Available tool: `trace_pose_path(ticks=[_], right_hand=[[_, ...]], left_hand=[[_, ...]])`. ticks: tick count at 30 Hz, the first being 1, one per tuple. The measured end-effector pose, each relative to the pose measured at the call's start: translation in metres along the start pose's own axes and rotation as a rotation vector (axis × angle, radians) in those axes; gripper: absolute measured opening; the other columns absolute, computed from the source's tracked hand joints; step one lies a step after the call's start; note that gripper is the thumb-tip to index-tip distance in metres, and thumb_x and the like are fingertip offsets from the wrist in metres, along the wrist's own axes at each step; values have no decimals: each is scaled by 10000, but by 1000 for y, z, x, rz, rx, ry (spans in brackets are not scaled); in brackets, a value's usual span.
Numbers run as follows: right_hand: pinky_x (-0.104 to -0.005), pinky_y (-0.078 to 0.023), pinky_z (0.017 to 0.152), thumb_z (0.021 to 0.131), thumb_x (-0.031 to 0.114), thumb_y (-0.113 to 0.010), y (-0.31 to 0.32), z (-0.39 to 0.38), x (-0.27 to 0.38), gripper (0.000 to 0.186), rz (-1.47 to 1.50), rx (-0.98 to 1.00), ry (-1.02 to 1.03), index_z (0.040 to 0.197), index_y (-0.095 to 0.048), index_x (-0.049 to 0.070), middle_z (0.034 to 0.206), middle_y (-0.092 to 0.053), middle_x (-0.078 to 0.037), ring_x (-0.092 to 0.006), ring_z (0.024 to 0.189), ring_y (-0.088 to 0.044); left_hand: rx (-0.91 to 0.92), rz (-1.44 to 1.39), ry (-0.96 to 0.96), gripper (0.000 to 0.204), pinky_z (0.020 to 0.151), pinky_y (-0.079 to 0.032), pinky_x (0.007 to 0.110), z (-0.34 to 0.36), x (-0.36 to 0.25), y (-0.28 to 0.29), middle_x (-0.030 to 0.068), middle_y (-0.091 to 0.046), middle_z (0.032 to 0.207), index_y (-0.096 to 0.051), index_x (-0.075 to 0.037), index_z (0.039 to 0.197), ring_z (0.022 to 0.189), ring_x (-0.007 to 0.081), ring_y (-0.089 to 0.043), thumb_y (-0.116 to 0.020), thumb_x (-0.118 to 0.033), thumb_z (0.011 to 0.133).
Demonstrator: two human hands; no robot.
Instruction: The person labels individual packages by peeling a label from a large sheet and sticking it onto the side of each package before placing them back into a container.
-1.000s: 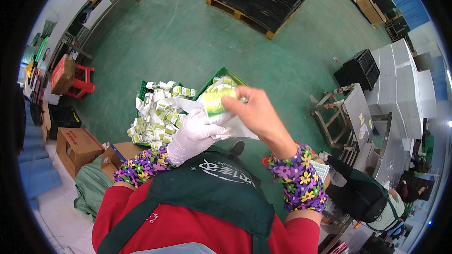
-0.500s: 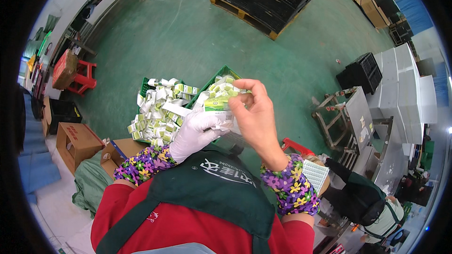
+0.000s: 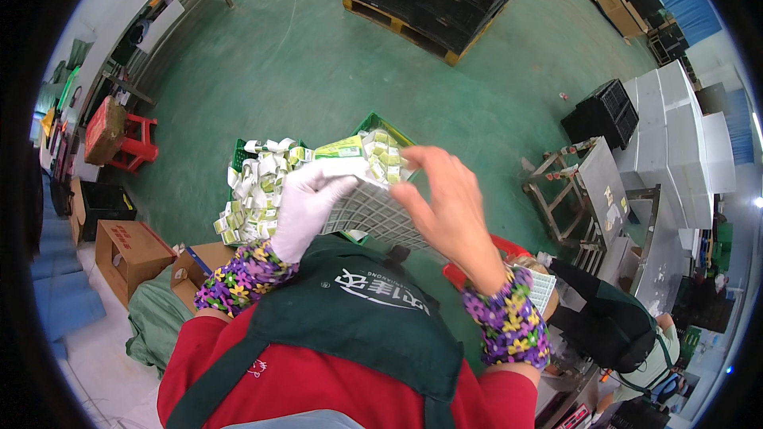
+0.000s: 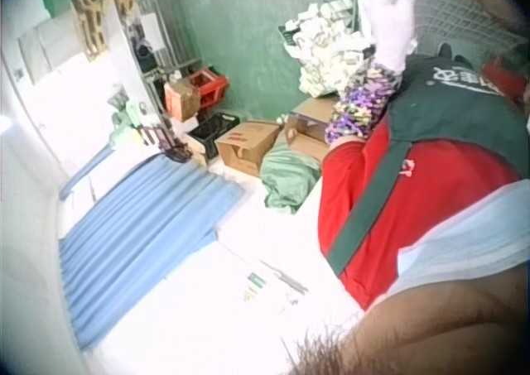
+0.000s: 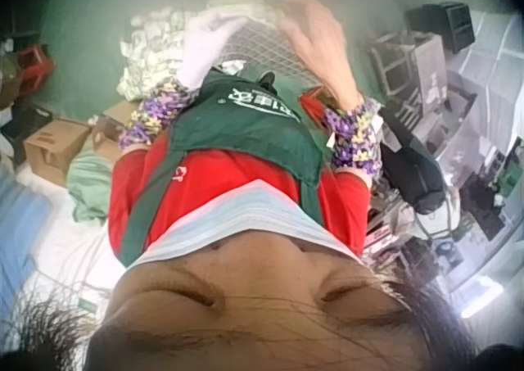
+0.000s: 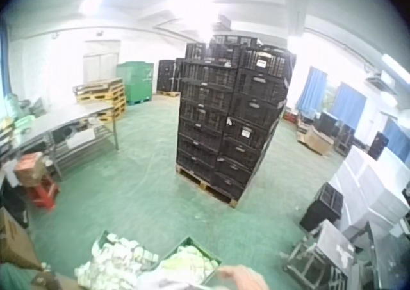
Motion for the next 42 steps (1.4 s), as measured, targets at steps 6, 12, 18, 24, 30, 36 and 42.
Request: trace_pose_path(ticks=[6,12,18,24,30,36,42], right_hand=[[-421,-441,837,793,195,-753,11,-34,-20,198,-262,-74,-54,899,-642,69,840,-649,-87,-337,821,-610],[-414,-482,731,809,165,-736,3,-32,-37,193,-185,123,-153,931,-646,46,920,-673,-100,-344,823,-623],[-386,-486,694,819,90,-701,10,-9,3,174,-134,-58,107,987,-664,66,912,-638,-101,-288,807,-618],[-272,-448,628,863,59,-669,18,-19,4,55,-57,-325,185,880,-618,69,826,-606,-27,-153,695,-561],[-186,-428,706,949,147,-657,-36,26,-11,101,1106,78,-382,945,-614,55,866,-606,42,-28,770,-531],[-168,-402,564,946,182,-664,7,73,-37,148,1124,-268,-367,934,-647,36,804,-619,47,-11,665,-522],[-172,-316,535,941,160,-670,-12,23,-31,153,770,-218,-461,877,-647,23,730,-556,93,23,626,-417]], left_hand=[[-55,-82,-11,82,812,-526,257,11,-11,8,61,-711,969,-644,0,963,876,96,-652,-686,-52,915],[-45,108,-94,129,770,-509,238,9,-6,16,33,-705,897,-660,-13,948,839,70,-625,-734,-103,893],[11,24,-188,141,780,-523,248,4,-18,0,19,-703,880,-685,-2,997,847,79,-639,-725,-94,898],[-123,68,-13,235,791,-533,244,15,1,22,21,-702,879,-674,9,1134,833,102,-656,-691,-64,911],[189,597,-554,205,717,-536,310,-7,-32,-29,64,-731,896,-737,-83,943,805,228,-700,-801,-98,749],[341,694,-409,137,678,-497,356,-21,11,-37,70,-683,778,-725,-80,831,721,254,-639,-812,-163,766],[95,548,-411,192,649,-477,377,-18,-4,-17,93,-627,712,-684,-43,792,685,288,-595,-817,-176,754]])
Point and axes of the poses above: each hand's wrist, its own z-axis towards the middle knuckle, its own y-axis out of the back of the hand, x = y × z, the point moved 9 cm from there along z, towards the middle knuckle
